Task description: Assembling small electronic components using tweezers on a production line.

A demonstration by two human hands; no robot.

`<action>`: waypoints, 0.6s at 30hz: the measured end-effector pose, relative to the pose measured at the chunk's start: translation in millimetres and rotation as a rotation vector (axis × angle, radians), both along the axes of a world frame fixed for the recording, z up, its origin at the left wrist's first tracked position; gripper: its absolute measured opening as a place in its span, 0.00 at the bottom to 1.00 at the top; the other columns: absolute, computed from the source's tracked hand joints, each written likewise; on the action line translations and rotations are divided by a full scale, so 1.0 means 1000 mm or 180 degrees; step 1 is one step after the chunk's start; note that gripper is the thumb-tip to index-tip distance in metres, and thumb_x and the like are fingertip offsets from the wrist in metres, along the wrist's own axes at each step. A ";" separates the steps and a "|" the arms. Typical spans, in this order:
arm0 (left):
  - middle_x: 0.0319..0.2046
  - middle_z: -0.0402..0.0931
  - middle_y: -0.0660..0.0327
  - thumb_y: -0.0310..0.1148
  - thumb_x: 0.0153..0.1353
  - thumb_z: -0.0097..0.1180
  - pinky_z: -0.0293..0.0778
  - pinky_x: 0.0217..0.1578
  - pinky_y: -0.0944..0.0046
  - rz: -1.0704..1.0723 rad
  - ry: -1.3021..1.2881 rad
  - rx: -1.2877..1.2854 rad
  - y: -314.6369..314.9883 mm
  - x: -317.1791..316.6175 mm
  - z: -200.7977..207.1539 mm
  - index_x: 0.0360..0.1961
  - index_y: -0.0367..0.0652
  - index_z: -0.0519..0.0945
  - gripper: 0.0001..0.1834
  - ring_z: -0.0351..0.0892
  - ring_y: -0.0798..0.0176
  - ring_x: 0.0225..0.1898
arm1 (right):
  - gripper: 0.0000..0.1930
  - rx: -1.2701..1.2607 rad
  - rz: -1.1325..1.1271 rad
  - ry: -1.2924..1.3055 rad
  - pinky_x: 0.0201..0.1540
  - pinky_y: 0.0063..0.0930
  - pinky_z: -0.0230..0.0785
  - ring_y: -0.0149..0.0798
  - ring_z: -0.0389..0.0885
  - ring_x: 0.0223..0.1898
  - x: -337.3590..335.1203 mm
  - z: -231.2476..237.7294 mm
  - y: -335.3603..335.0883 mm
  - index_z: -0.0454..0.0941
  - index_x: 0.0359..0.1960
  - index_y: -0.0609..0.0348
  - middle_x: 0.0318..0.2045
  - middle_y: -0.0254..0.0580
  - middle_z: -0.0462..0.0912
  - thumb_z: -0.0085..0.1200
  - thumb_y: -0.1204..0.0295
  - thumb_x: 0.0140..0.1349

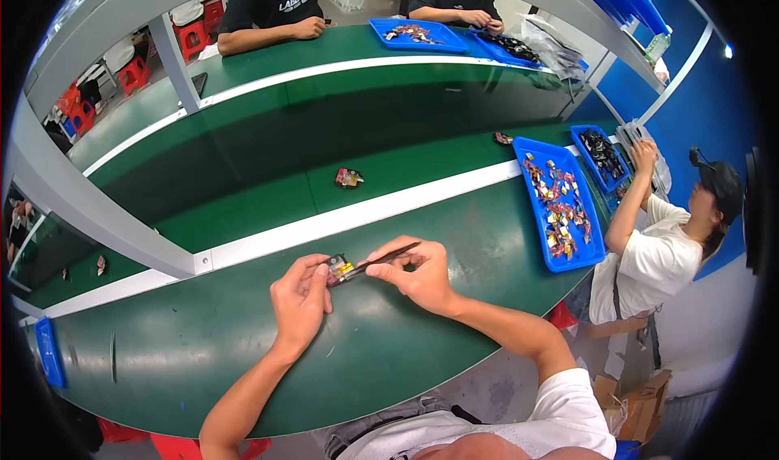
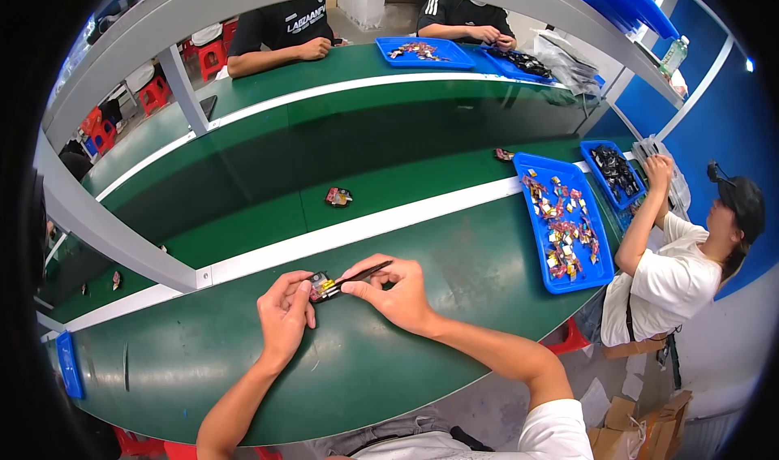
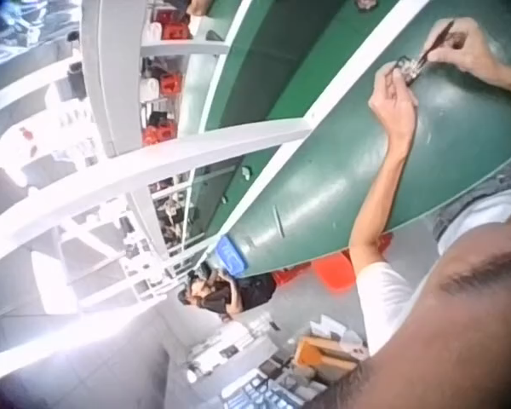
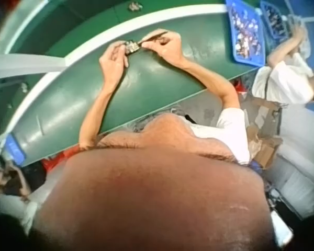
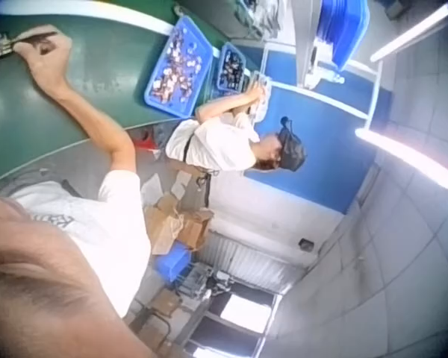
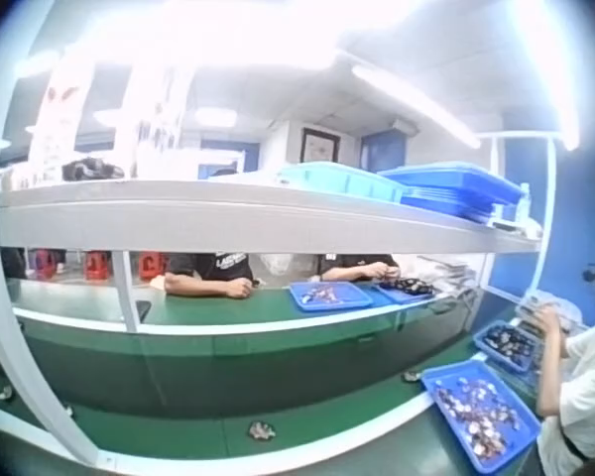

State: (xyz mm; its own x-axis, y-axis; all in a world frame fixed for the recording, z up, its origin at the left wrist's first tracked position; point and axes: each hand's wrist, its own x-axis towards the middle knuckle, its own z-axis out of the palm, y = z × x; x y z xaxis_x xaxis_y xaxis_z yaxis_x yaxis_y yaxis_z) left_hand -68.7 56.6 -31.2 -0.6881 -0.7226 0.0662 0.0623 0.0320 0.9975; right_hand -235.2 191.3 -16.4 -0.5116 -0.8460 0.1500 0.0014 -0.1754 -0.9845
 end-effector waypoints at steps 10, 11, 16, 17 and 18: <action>0.36 0.85 0.50 0.24 0.73 0.52 0.82 0.23 0.69 -0.0017 0.0062 -0.0227 -0.012 0.006 0.019 0.53 0.28 0.77 0.11 0.86 0.63 0.26 | 0.07 -0.0479 -0.0373 0.1552 0.22 0.15 0.63 0.20 0.74 0.19 0.007 0.021 -0.017 0.86 0.36 0.67 0.34 0.43 0.91 0.69 0.83 0.56; 0.36 0.85 0.50 0.24 0.73 0.52 0.82 0.23 0.69 0.0018 0.0016 -0.0201 -0.013 0.009 0.018 0.53 0.28 0.77 0.11 0.86 0.63 0.26 | 0.07 -0.0460 -0.0334 0.1506 0.22 0.15 0.63 0.20 0.74 0.19 0.009 0.020 -0.019 0.86 0.36 0.67 0.34 0.43 0.91 0.69 0.83 0.56; 0.36 0.85 0.50 0.22 0.72 0.52 0.86 0.29 0.67 0.0024 -0.0039 -0.0340 -0.013 0.019 0.018 0.53 0.29 0.77 0.11 0.89 0.60 0.30 | 0.07 -0.0180 -0.0398 0.1374 0.21 0.15 0.60 0.19 0.72 0.18 0.020 0.015 -0.022 0.86 0.35 0.68 0.34 0.42 0.90 0.70 0.83 0.55; 0.36 0.85 0.50 0.22 0.72 0.52 0.86 0.29 0.67 0.0010 -0.0027 -0.0328 -0.012 0.020 0.018 0.53 0.29 0.77 0.11 0.89 0.60 0.30 | 0.07 -0.0166 -0.0410 0.1386 0.21 0.15 0.60 0.19 0.72 0.18 0.021 0.015 -0.021 0.86 0.35 0.68 0.34 0.42 0.90 0.70 0.83 0.55; 0.36 0.85 0.50 0.22 0.72 0.53 0.86 0.29 0.67 0.0008 -0.0050 -0.0486 -0.010 0.021 0.019 0.52 0.29 0.77 0.11 0.89 0.60 0.30 | 0.07 -0.0154 -0.0477 0.1447 0.21 0.15 0.60 0.19 0.72 0.17 0.021 0.016 -0.021 0.86 0.34 0.68 0.34 0.42 0.90 0.71 0.82 0.55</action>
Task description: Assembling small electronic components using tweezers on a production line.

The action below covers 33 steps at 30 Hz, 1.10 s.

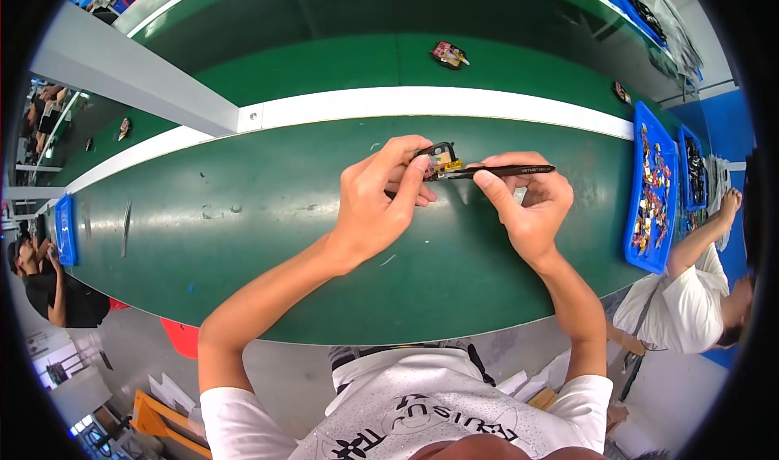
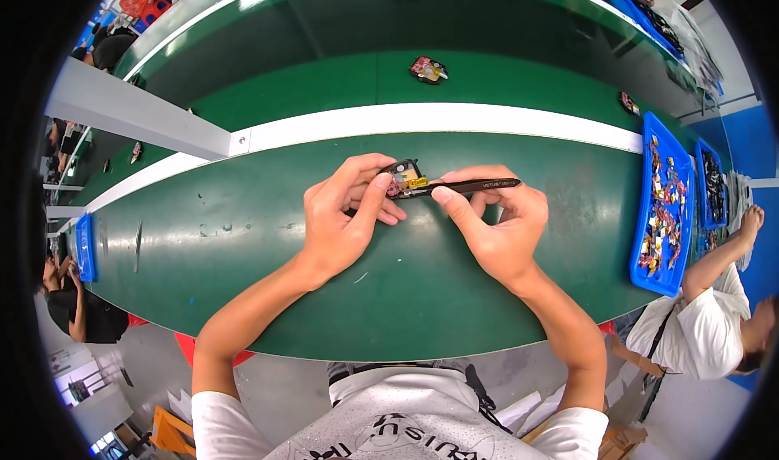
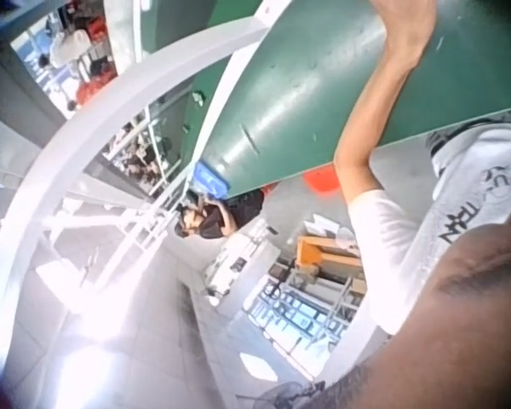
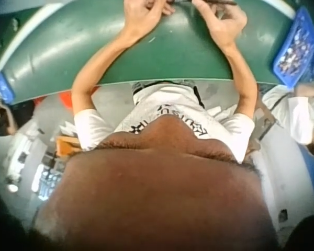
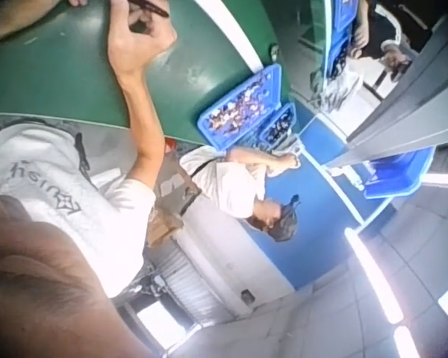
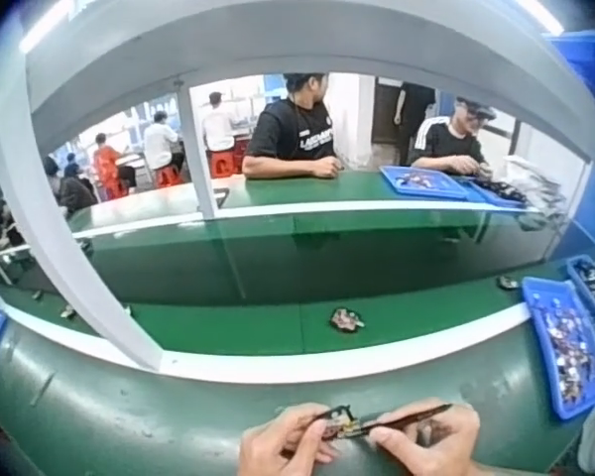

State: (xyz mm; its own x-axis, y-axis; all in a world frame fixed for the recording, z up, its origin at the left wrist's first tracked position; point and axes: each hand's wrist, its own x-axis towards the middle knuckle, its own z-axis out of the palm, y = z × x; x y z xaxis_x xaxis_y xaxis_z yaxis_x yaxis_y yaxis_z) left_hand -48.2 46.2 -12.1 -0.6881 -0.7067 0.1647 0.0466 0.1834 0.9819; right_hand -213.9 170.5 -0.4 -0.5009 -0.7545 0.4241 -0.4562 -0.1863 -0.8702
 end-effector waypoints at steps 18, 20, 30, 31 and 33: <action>0.35 0.86 0.51 0.20 0.70 0.54 0.86 0.29 0.67 0.0072 0.0040 -0.0751 0.007 -0.009 -0.008 0.51 0.30 0.78 0.10 0.89 0.61 0.29 | 0.07 0.0416 -0.0169 -0.0207 0.20 0.14 0.56 0.16 0.68 0.17 -0.001 -0.002 0.004 0.86 0.37 0.66 0.28 0.33 0.86 0.70 0.80 0.58; 0.35 0.86 0.51 0.20 0.70 0.54 0.86 0.29 0.67 0.0083 0.0069 -0.0755 0.007 -0.010 -0.008 0.51 0.30 0.78 0.10 0.89 0.61 0.29 | 0.07 0.0377 -0.0170 -0.0102 0.20 0.14 0.56 0.16 0.68 0.17 -0.001 -0.002 0.004 0.86 0.37 0.67 0.27 0.32 0.86 0.70 0.80 0.58; 0.34 0.85 0.51 0.20 0.70 0.54 0.87 0.29 0.66 0.0008 0.0138 -0.0691 0.009 -0.010 -0.007 0.51 0.30 0.78 0.10 0.89 0.60 0.30 | 0.06 0.0994 -0.0023 -0.1543 0.19 0.14 0.54 0.16 0.69 0.18 -0.004 0.014 0.007 0.84 0.39 0.67 0.26 0.37 0.86 0.67 0.78 0.63; 0.34 0.85 0.51 0.20 0.70 0.54 0.87 0.29 0.66 -0.0010 0.0151 -0.0674 0.009 -0.011 -0.008 0.51 0.30 0.78 0.11 0.89 0.60 0.29 | 0.06 0.1049 -0.0041 -0.1516 0.19 0.14 0.55 0.16 0.70 0.18 -0.005 0.014 0.008 0.84 0.39 0.67 0.27 0.38 0.86 0.66 0.78 0.63; 0.34 0.85 0.51 0.20 0.70 0.54 0.87 0.29 0.66 -0.0012 0.0136 -0.0622 0.009 -0.013 -0.009 0.52 0.30 0.78 0.11 0.89 0.60 0.29 | 0.06 0.1017 -0.0039 -0.1509 0.20 0.13 0.55 0.16 0.71 0.19 -0.006 0.013 0.008 0.84 0.39 0.67 0.27 0.38 0.86 0.66 0.78 0.63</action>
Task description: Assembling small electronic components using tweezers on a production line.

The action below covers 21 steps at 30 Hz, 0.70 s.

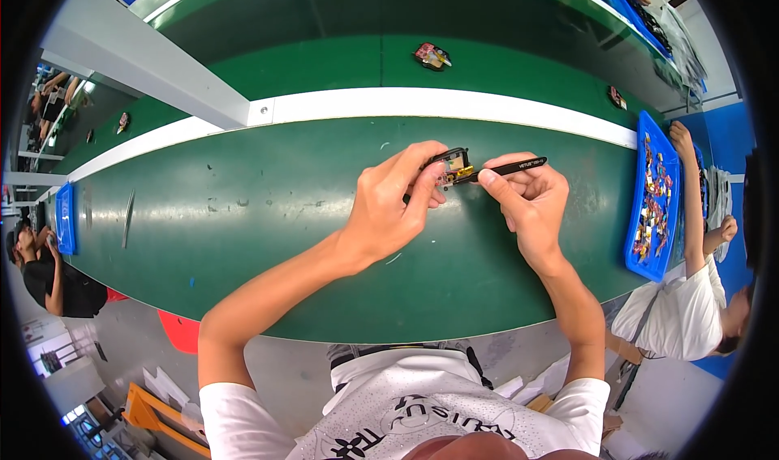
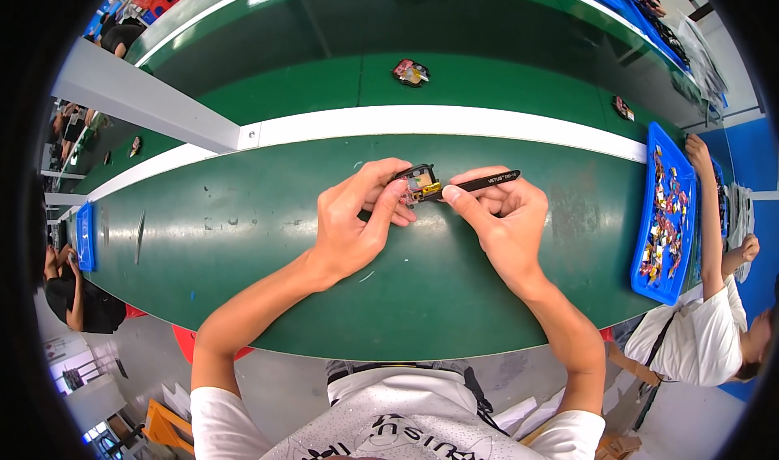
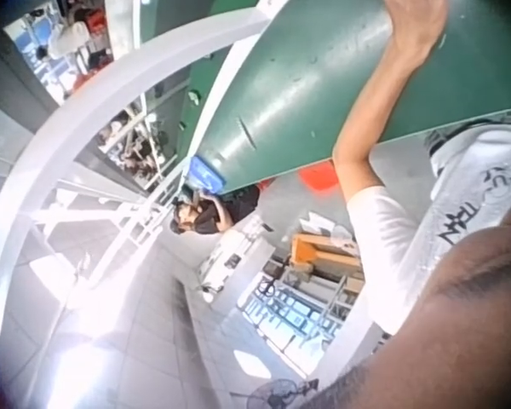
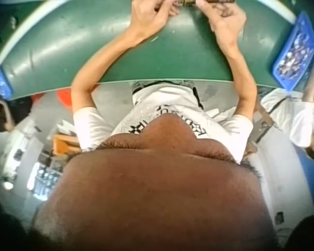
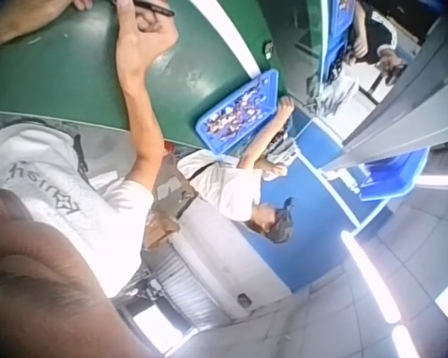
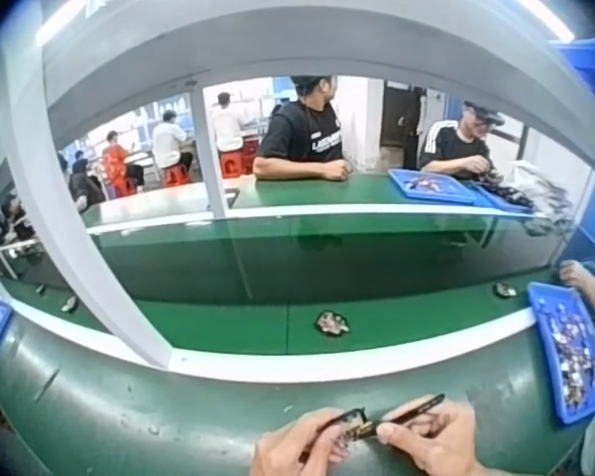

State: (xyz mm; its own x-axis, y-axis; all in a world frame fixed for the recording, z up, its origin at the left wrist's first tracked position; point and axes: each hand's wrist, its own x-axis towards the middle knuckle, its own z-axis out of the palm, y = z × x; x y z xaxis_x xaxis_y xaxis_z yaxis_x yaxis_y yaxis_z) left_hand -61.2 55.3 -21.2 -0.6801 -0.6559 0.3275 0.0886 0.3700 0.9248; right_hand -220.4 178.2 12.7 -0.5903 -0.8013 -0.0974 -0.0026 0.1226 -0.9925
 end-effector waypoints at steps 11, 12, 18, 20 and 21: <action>0.34 0.84 0.51 0.23 0.73 0.53 0.85 0.27 0.67 -0.0207 0.0006 0.0717 -0.007 0.003 0.003 0.52 0.28 0.77 0.11 0.88 0.61 0.28 | 0.06 0.0050 0.0078 -0.0036 0.25 0.13 0.60 0.17 0.74 0.23 0.003 0.005 0.002 0.84 0.39 0.67 0.28 0.37 0.86 0.66 0.79 0.63; 0.34 0.84 0.51 0.24 0.73 0.53 0.84 0.27 0.68 -0.0243 -0.0022 0.0891 -0.009 0.004 0.003 0.53 0.28 0.77 0.12 0.88 0.62 0.27 | 0.06 -0.0005 0.0047 -0.0010 0.25 0.13 0.60 0.17 0.73 0.23 0.003 0.004 0.002 0.84 0.39 0.67 0.29 0.37 0.87 0.66 0.79 0.63; 0.33 0.84 0.53 0.24 0.73 0.52 0.84 0.26 0.68 -0.0158 -0.0040 0.1099 -0.010 0.005 0.003 0.53 0.28 0.78 0.12 0.87 0.63 0.26 | 0.07 -0.0233 0.0028 0.0453 0.24 0.14 0.58 0.17 0.72 0.21 0.007 0.002 0.004 0.84 0.39 0.67 0.31 0.37 0.88 0.68 0.80 0.60; 0.33 0.84 0.53 0.24 0.73 0.52 0.84 0.26 0.68 -0.0100 -0.0041 0.1099 -0.009 0.005 0.003 0.53 0.28 0.78 0.12 0.87 0.63 0.26 | 0.07 -0.0432 0.0004 0.0673 0.23 0.14 0.57 0.16 0.72 0.20 0.009 -0.002 0.004 0.85 0.38 0.67 0.30 0.37 0.88 0.69 0.80 0.59; 0.32 0.84 0.53 0.24 0.73 0.53 0.84 0.26 0.68 -0.0089 -0.0074 0.0983 -0.008 0.005 0.005 0.52 0.29 0.78 0.11 0.87 0.64 0.27 | 0.07 -0.0605 -0.0089 0.1050 0.21 0.15 0.55 0.16 0.71 0.19 0.009 -0.008 0.003 0.85 0.37 0.67 0.30 0.37 0.88 0.70 0.80 0.58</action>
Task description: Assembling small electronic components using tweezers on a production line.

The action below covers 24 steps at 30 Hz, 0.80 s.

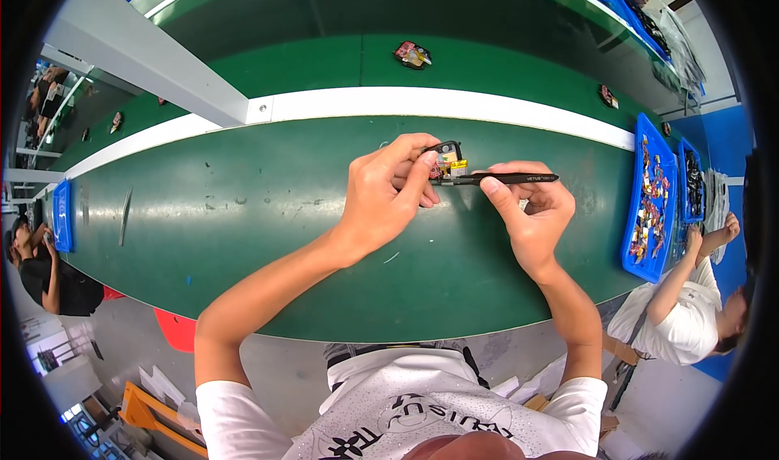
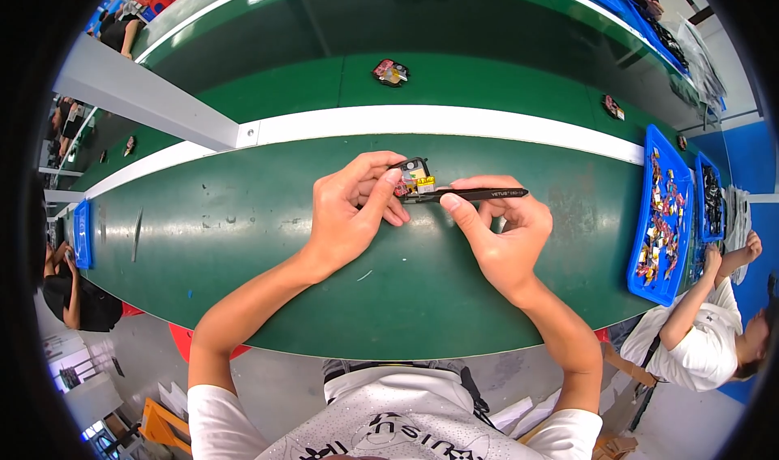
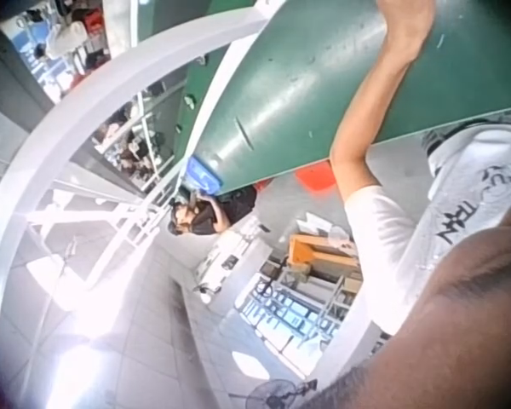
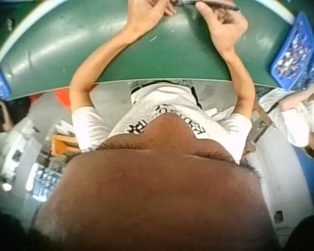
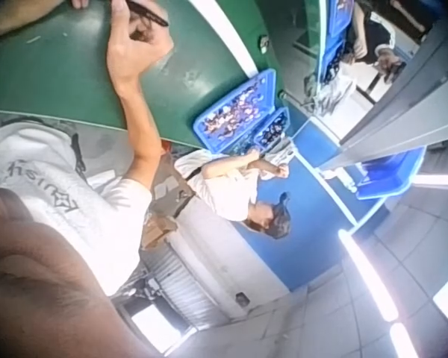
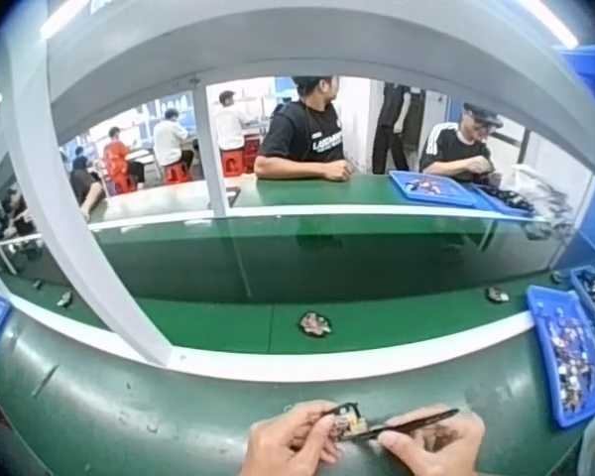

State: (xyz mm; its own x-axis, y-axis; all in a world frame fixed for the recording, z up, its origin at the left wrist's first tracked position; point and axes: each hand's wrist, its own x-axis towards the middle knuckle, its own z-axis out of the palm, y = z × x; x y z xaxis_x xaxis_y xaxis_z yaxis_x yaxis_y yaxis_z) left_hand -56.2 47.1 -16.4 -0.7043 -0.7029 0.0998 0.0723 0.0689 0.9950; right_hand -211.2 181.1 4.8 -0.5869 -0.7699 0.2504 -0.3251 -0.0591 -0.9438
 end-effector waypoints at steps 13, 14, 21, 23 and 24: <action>0.31 0.84 0.53 0.22 0.71 0.53 0.85 0.27 0.67 0.0018 -0.0013 -0.0424 0.002 0.002 0.001 0.52 0.30 0.79 0.11 0.87 0.64 0.27 | 0.07 -0.0174 -0.0092 0.0775 0.19 0.14 0.54 0.16 0.69 0.15 0.000 -0.006 -0.004 0.86 0.36 0.67 0.26 0.35 0.87 0.70 0.80 0.57; 0.31 0.84 0.53 0.22 0.71 0.53 0.85 0.27 0.67 0.0032 -0.0012 -0.0428 0.002 0.002 0.000 0.52 0.30 0.79 0.11 0.87 0.64 0.27 | 0.07 -0.0180 -0.0079 0.0776 0.19 0.14 0.54 0.16 0.69 0.15 0.000 -0.005 -0.004 0.86 0.36 0.67 0.26 0.35 0.87 0.70 0.80 0.57; 0.31 0.84 0.52 0.23 0.72 0.54 0.85 0.27 0.67 -0.0052 0.0035 -0.0571 0.002 0.005 -0.001 0.51 0.30 0.80 0.11 0.87 0.63 0.27 | 0.08 0.0402 0.0004 -0.0633 0.26 0.14 0.64 0.19 0.77 0.24 0.002 0.007 -0.002 0.84 0.39 0.68 0.27 0.37 0.86 0.68 0.79 0.61; 0.32 0.84 0.52 0.23 0.72 0.54 0.85 0.27 0.67 -0.0067 0.0047 -0.0597 0.002 0.004 -0.001 0.51 0.30 0.80 0.10 0.88 0.63 0.27 | 0.08 0.0397 -0.0004 -0.0815 0.28 0.14 0.66 0.21 0.80 0.26 0.001 0.007 -0.003 0.84 0.40 0.69 0.28 0.38 0.87 0.68 0.79 0.62; 0.32 0.84 0.52 0.23 0.72 0.54 0.85 0.26 0.67 -0.0064 0.0058 -0.0587 0.002 0.004 -0.001 0.51 0.30 0.80 0.10 0.88 0.62 0.27 | 0.08 0.0416 0.0025 -0.0838 0.29 0.14 0.67 0.22 0.81 0.28 0.000 0.007 -0.003 0.84 0.40 0.68 0.29 0.38 0.87 0.68 0.79 0.62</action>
